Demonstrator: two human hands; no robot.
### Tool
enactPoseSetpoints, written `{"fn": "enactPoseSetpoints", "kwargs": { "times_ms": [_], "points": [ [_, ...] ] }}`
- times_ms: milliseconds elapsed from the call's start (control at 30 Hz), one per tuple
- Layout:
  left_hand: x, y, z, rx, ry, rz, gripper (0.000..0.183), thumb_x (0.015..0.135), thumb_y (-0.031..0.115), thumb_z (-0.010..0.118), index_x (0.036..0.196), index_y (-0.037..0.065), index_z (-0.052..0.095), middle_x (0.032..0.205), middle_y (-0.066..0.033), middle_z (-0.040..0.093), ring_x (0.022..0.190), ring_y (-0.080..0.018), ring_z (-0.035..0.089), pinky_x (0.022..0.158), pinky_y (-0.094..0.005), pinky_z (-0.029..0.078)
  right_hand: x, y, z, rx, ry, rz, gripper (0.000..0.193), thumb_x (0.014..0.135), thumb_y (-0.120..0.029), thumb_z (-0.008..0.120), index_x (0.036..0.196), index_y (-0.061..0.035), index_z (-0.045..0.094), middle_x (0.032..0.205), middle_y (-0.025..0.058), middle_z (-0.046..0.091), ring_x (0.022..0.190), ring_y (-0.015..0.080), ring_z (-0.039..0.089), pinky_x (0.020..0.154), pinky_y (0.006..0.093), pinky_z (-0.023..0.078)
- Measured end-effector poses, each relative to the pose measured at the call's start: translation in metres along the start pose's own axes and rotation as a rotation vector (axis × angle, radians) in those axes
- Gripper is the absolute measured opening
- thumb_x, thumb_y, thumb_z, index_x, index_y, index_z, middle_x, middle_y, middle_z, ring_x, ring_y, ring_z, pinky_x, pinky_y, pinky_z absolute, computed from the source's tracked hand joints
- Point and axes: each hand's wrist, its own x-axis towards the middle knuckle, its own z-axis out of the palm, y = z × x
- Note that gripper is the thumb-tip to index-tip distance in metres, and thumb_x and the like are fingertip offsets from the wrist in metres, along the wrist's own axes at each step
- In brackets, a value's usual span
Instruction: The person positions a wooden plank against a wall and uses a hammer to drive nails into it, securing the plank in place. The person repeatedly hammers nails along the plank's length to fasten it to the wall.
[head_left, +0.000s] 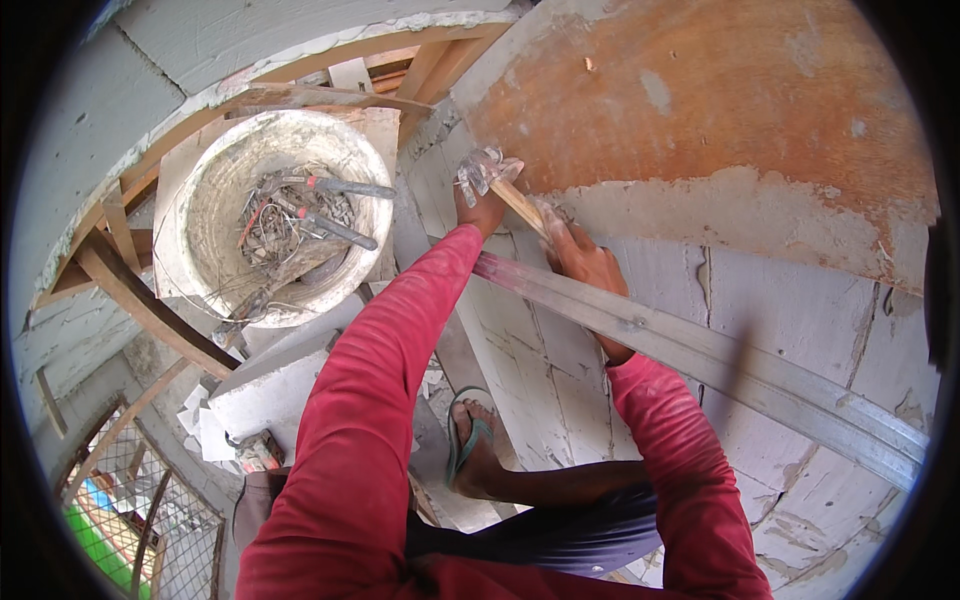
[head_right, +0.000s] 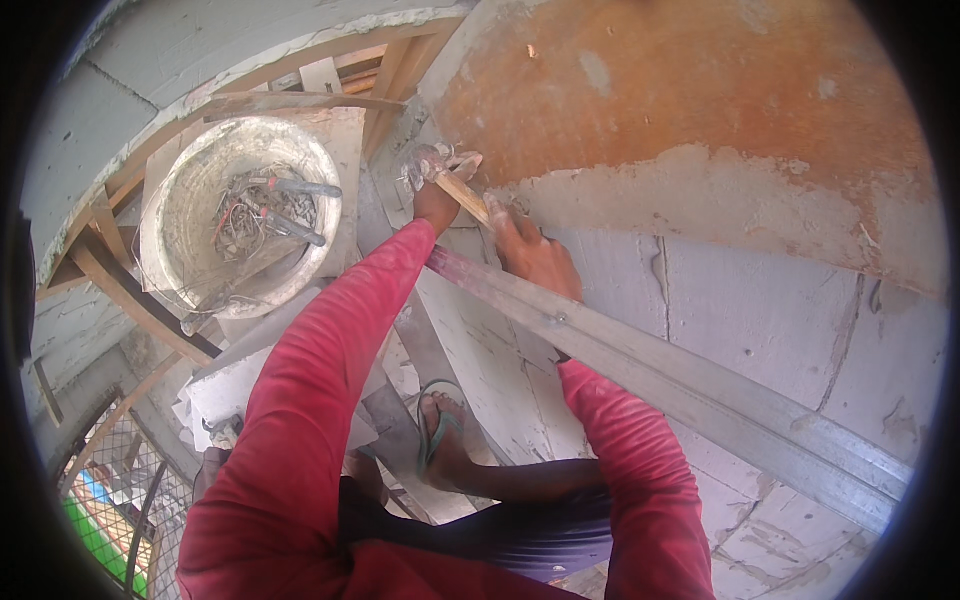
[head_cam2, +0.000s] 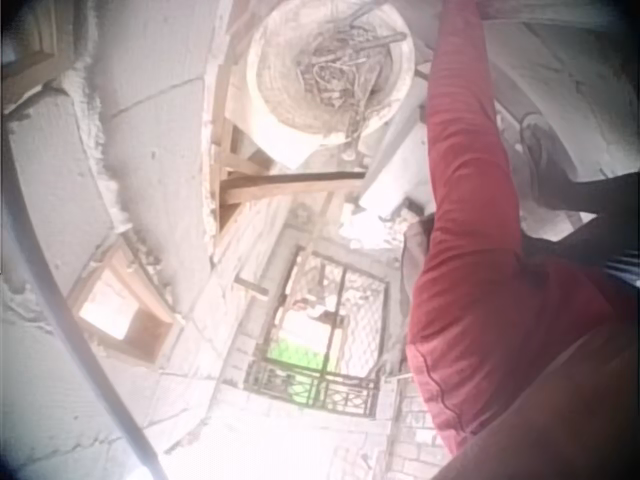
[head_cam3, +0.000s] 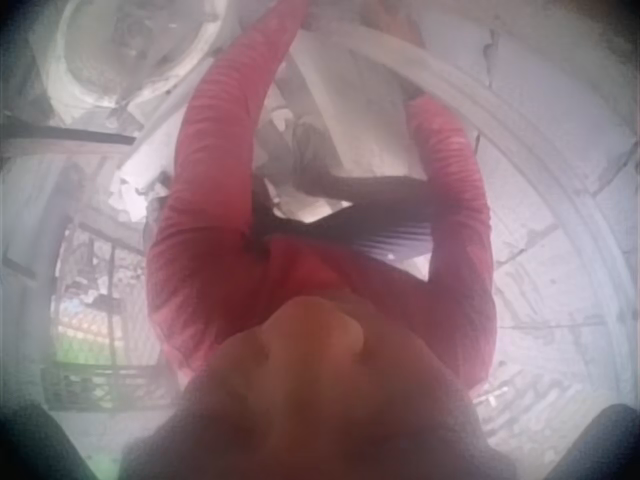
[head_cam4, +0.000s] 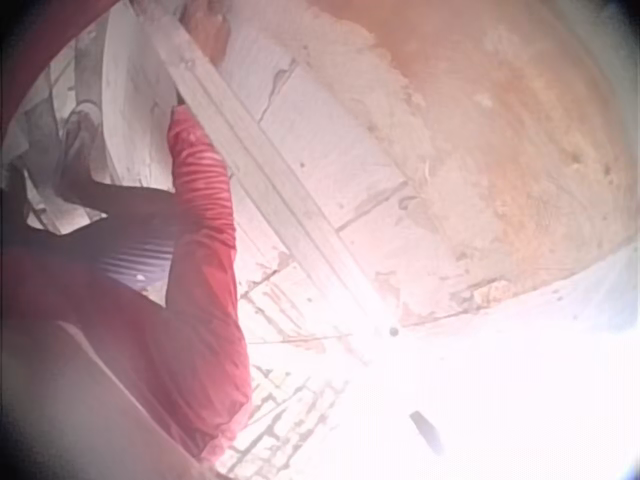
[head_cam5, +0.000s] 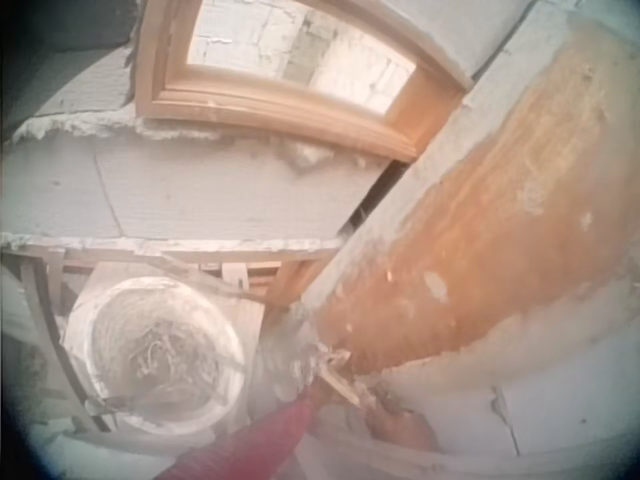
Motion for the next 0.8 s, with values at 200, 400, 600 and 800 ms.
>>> {"fn": "enactPoseSetpoints", "kwargs": {
  "times_ms": [200,400,600,800],
  "points": [
    [0.004,-0.007,0.0,-0.099,-0.041,-0.074,0.024,0.096,0.025,0.082,0.102,0.001,0.079,0.103,-0.0073,0.082,0.105,-0.0214,0.074,0.096,-0.0366,0.055,0.0,-0.001,0.0,0.059,0.015,-0.027,0.057,0.099,-0.017,0.06,0.155,-0.0167,0.047,0.118,0.0251,0.068,0.085,0.0519,0.071,0.074,0.0609,0.057],
    [0.001,-0.001,0.0,-0.102,-0.002,-0.115,0.026,0.094,0.027,0.084,0.1,0.003,0.079,0.102,-0.0089,0.081,0.102,-0.024,0.075,0.094,-0.0376,0.056,0.005,-0.001,0.0,-0.012,-0.055,0.064,0.058,0.1,-0.018,0.059,0.156,-0.0174,0.046,0.122,0.0254,0.067,0.088,0.0527,0.071,0.077,0.0612,0.057],
    [0.002,-0.008,0.001,0.096,0.004,-0.005,0.031,0.096,0.037,0.081,0.103,0.007,0.08,0.106,-0.0102,0.08,0.1,-0.0305,0.074,0.091,-0.0412,0.055,0.001,0.0,0.003,0.028,-0.071,0.109,0.048,0.099,-0.017,0.06,0.146,-0.0125,0.052,0.12,0.0268,0.067,0.092,0.054,0.07,0.079,0.06,0.057],
    [0.001,0.002,-0.016,0.148,-0.04,0.109,0.029,0.096,0.028,0.076,0.113,0.005,0.078,0.101,-0.0121,0.078,0.092,-0.0296,0.075,0.084,-0.0403,0.056,-0.021,-0.002,0.023,0.235,0.275,0.119,0.039,0.093,-0.003,0.067,0.132,-0.0029,0.062,0.099,0.0272,0.065,0.085,0.0513,0.064,0.072,0.053,0.052]
  ]
}}
